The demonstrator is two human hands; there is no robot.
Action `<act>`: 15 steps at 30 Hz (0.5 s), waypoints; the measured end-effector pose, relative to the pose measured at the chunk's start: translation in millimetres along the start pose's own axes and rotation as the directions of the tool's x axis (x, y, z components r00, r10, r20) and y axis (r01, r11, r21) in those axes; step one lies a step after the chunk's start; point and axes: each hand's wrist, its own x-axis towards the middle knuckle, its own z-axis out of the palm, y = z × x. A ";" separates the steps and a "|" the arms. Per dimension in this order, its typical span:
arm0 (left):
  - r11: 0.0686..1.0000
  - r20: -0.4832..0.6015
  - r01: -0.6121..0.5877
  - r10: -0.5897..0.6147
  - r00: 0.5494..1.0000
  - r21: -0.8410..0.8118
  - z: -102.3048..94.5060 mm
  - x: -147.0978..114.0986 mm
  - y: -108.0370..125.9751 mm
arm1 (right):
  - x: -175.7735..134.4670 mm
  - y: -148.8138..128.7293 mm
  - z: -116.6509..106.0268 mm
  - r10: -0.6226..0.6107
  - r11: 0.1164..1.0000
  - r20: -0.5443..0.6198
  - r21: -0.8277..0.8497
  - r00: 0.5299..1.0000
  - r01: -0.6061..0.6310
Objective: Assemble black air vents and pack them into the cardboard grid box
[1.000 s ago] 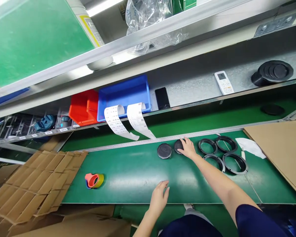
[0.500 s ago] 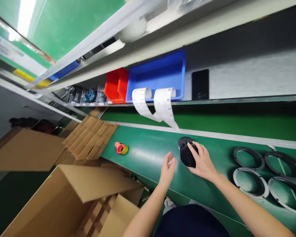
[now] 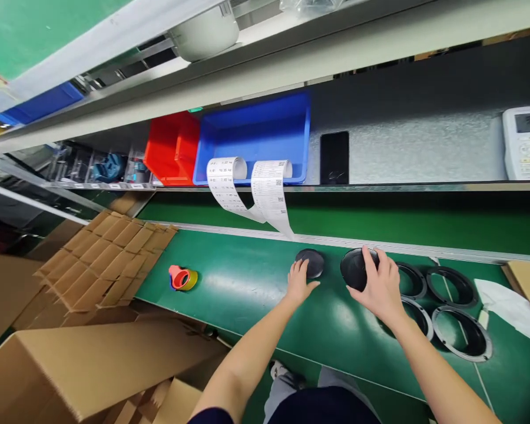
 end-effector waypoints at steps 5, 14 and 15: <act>0.944 0.199 -0.020 -0.049 0.979 0.329 2.9 64.1 32.7 | -9.8 -13.1 -10.6 0.027 0.999 0.010 0.030 1.000 -0.027; 0.984 0.104 0.025 -0.044 0.994 0.177 3.0 5.0 -10.3 | -3.3 -86.4 -82.6 -0.130 0.953 -0.028 0.271 0.991 0.132; 0.994 0.055 0.040 -0.046 0.997 0.103 0.6 -15.7 -21.0 | 0.4 -97.8 -90.9 -0.179 0.940 -0.056 0.287 0.982 0.187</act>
